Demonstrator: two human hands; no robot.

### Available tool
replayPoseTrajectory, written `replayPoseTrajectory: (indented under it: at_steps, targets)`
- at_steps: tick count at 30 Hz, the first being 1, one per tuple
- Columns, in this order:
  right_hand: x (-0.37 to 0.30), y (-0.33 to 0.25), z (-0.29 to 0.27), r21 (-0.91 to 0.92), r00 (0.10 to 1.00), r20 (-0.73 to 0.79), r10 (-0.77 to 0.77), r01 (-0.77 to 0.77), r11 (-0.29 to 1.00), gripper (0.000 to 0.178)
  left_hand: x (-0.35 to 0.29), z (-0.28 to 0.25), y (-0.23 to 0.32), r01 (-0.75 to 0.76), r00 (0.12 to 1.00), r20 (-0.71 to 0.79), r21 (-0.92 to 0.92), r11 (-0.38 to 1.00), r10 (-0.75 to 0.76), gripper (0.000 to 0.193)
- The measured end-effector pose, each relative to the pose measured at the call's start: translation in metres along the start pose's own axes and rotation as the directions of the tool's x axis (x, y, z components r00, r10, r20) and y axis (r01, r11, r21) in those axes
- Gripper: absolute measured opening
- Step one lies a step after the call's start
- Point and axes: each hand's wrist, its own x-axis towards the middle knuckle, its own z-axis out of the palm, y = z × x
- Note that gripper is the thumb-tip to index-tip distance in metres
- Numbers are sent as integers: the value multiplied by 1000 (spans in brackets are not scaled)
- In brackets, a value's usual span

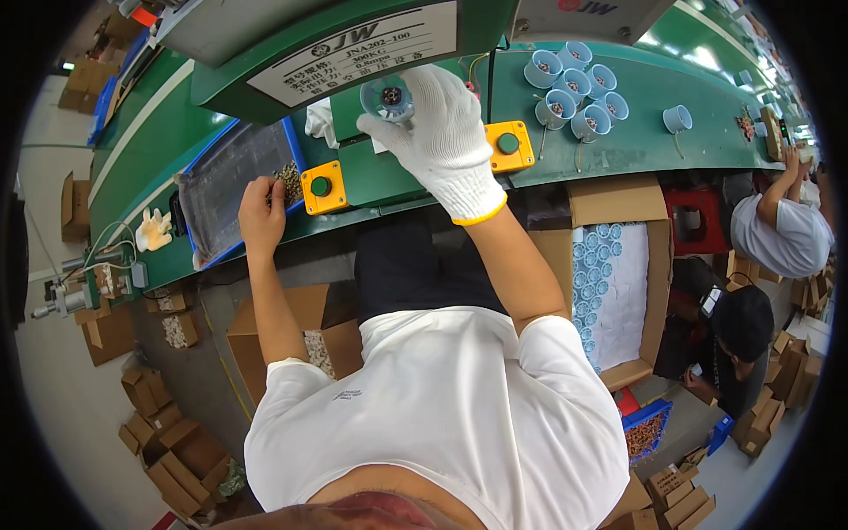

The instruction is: Assemble small electronic components by placing them into a press machine fixture and activating the dual-button press cycle.

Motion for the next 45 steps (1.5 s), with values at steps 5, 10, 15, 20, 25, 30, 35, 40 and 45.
replayPoseTrajectory:
  at_steps: [5, 10, 15, 20, 25, 30, 35, 40, 45]
  targets:
    - [6, -5, -7, -147, 991, 104, 86, -70, 987, 48, -11, 10, 23, -192, 959, -252, -247, 950, 129, 8]
    - [-67, 60, -60, -129, 951, -225, -212, 187, 974, 19, -38, 56, 63, -353, 915, -272, -189, 916, 297, 10]
    - [-81, 80, -72, -176, 966, -124, -226, 202, 963, 18, -42, 50, 62, -251, 930, -280, -5, 968, 240, 9]
    - [-79, 89, -73, -259, 942, -117, -315, 277, 925, 19, -15, 50, 74, -296, 914, -300, -38, 954, 271, 11]
    - [-81, 99, -67, -165, 910, -279, -305, 268, 949, 34, 21, 38, 110, -158, 970, -211, -177, 971, 119, 15]
    - [-83, 99, -67, -17, 954, -251, -163, 164, 986, 21, 33, 51, 110, -231, 971, -85, -82, 970, 224, 13]
    - [-88, 112, -70, -41, 946, -277, -167, 162, 986, 21, 33, 57, 114, -86, 991, -117, -252, 964, 58, 15]
    - [-97, 118, -63, 10, 966, -214, -143, 148, 989, 22, 26, 52, 108, -16, 997, -74, -314, 949, -7, 16]
    - [-99, 125, -56, -71, 962, -242, -129, 115, 991, 22, 27, 48, 97, -23, 997, -77, -386, 922, -8, 16]
